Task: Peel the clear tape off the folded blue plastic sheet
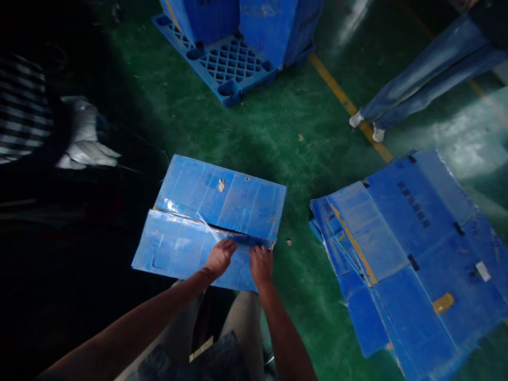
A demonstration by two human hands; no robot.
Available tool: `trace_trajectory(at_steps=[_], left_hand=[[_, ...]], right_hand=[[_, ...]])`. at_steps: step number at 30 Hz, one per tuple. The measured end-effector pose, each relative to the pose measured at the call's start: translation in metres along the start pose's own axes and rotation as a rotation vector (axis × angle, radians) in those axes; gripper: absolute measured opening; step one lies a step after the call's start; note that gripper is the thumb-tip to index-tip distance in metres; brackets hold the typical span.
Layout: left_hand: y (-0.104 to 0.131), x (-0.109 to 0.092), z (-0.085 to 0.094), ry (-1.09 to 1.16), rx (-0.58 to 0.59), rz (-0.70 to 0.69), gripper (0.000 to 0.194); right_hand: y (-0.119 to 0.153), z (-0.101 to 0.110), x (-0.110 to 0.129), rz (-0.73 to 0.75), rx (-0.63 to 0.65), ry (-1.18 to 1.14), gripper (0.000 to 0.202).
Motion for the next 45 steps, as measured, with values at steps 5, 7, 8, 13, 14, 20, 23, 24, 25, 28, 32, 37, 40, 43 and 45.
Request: trace_trajectory(at_steps=[5, 7, 8, 13, 14, 20, 23, 24, 25, 28, 32, 37, 40, 43, 45], left_hand=[[0.015, 0.012, 0.002, 0.007, 0.079, -0.004, 0.005], [0.001, 0.015, 0.004, 0.009, 0.094, 0.008, 0.005], [-0.009, 0.016, 0.005, 0.008, 0.103, 0.011, 0.006], [-0.058, 0.022, 0.01, -0.034, 0.102, 0.042, 0.024], [-0.065, 0.024, 0.011, -0.052, 0.088, 0.057, 0.028], [-0.087, 0.024, 0.017, -0.12, 0.032, -0.06, 0.012], [-0.09, 0.029, 0.024, -0.125, 0.01, -0.172, 0.014], [-0.09, 0.031, 0.026, -0.128, 0.001, -0.194, 0.017], [-0.091, 0.035, 0.028, -0.132, -0.008, -0.207, 0.021], [-0.091, 0.05, 0.034, -0.151, -0.046, -0.178, 0.033], [-0.093, 0.089, 0.042, -0.18, -0.065, -0.011, 0.042], [-0.094, 0.14, 0.061, -0.194, 0.013, 0.04, 0.013], [-0.093, 0.152, 0.07, -0.183, 0.062, 0.004, 0.013], [-0.094, 0.157, 0.075, -0.189, 0.098, -0.002, 0.014], [-0.095, 0.161, 0.079, -0.193, 0.121, -0.006, 0.017]], right_hand=[[0.002, 0.002, 0.007, 0.042, 0.066, 0.005, 0.02], [-0.01, 0.007, -0.002, 0.06, 0.087, 0.013, 0.015], [-0.019, 0.009, -0.009, 0.063, 0.094, 0.019, 0.014], [-0.058, 0.021, -0.031, 0.004, 0.062, 0.052, 0.03], [-0.062, 0.022, -0.031, -0.006, 0.046, 0.048, 0.036], [-0.079, 0.011, -0.007, 0.022, 0.006, -0.088, 0.033], [-0.09, 0.003, -0.001, 0.007, 0.016, -0.202, 0.043], [-0.094, 0.003, -0.003, -0.003, 0.017, -0.239, 0.048], [-0.098, 0.003, -0.006, -0.009, 0.02, -0.275, 0.05], [-0.103, 0.006, -0.015, 0.0, 0.039, -0.37, 0.045], [-0.1, 0.005, -0.015, 0.002, 0.066, -0.424, 0.034], [-0.091, -0.005, -0.006, -0.086, 0.044, -0.421, 0.028], [-0.092, -0.005, -0.003, -0.124, 0.02, -0.427, 0.027], [-0.097, 0.007, -0.001, -0.176, -0.05, -0.4, 0.035], [-0.104, 0.019, 0.002, -0.258, -0.136, -0.341, 0.048]])
Point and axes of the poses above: each hand's wrist, its own y-axis away from the middle knuckle, its own z-axis out of the back of the hand, x = y × z, the point moved 5 cm from there along -y, towards the middle knuckle, and after that the axes turned 9 degrees about z, right-handed, at the moved point
